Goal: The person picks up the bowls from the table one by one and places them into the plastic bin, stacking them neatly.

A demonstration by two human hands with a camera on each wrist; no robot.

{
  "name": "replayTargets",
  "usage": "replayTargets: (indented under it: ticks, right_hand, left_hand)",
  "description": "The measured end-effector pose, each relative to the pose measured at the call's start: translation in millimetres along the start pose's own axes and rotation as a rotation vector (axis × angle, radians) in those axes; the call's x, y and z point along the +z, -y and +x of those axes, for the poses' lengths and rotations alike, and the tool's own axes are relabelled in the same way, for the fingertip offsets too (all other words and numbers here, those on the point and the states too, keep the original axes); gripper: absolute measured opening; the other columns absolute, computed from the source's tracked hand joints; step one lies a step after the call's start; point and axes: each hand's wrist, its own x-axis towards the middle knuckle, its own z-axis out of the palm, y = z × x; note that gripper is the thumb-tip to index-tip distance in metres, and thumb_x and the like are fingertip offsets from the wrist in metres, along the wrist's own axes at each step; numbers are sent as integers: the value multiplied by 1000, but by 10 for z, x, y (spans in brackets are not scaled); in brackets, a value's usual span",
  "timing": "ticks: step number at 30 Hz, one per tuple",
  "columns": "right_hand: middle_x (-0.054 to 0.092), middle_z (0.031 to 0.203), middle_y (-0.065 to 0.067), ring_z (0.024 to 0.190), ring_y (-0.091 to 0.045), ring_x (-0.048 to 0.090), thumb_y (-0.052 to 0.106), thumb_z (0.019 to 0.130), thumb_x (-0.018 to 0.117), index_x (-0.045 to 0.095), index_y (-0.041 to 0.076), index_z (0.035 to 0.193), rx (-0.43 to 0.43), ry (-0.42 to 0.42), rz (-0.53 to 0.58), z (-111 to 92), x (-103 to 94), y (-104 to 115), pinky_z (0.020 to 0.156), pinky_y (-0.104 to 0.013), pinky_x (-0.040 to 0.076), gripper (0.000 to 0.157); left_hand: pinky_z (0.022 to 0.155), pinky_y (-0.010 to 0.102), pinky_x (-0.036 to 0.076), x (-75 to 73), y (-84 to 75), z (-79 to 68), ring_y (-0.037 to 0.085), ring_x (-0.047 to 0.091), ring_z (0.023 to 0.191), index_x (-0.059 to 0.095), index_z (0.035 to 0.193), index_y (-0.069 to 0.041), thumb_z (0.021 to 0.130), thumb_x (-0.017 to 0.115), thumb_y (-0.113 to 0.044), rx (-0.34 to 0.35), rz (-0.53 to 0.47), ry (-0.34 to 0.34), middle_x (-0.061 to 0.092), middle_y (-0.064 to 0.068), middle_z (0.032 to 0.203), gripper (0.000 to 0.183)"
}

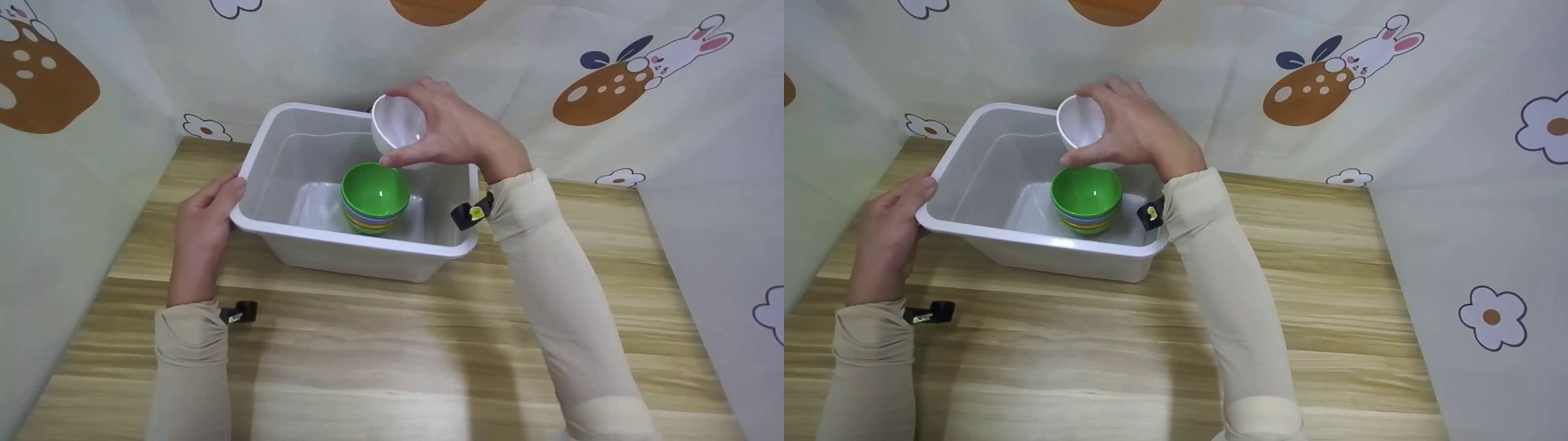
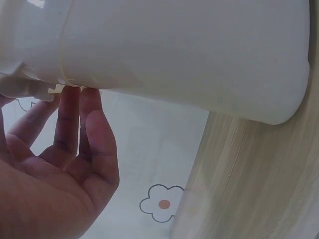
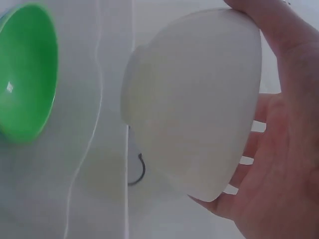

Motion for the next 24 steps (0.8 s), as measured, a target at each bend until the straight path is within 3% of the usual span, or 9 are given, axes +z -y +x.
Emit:
replayTargets:
  ticks: [9,16,24]
  right_hand:
    - [48,148,-2,133,-22,38,62,71,84,43,28,153,-77,52,-10,118,161,251,101,-39,50,98]
    - [49,148,-4,133,-25,39,60,70,86,45,24,153,-88,8,-45,178,250,137,105,-42,47,98]
    - [48,150,-6,138,-27,38,64,69,84,46,19,152,-55,13,-66,271,377,9,109,-45,46,102]
  left_hand:
    - [83,18,58,-20,7,-21,12,66,106,66,137,-21,92,75,-43,-1,33,-12,64,5,143,50]
    - [83,18,57,4,-10,-24,12,65,107,67,136,-22,93,74,-43,5,41,-9,66,3,140,49]
    - [84,19,57,-6,-22,-26,12,65,108,65,138,-23,94,73,-44,2,65,-4,63,5,143,50]
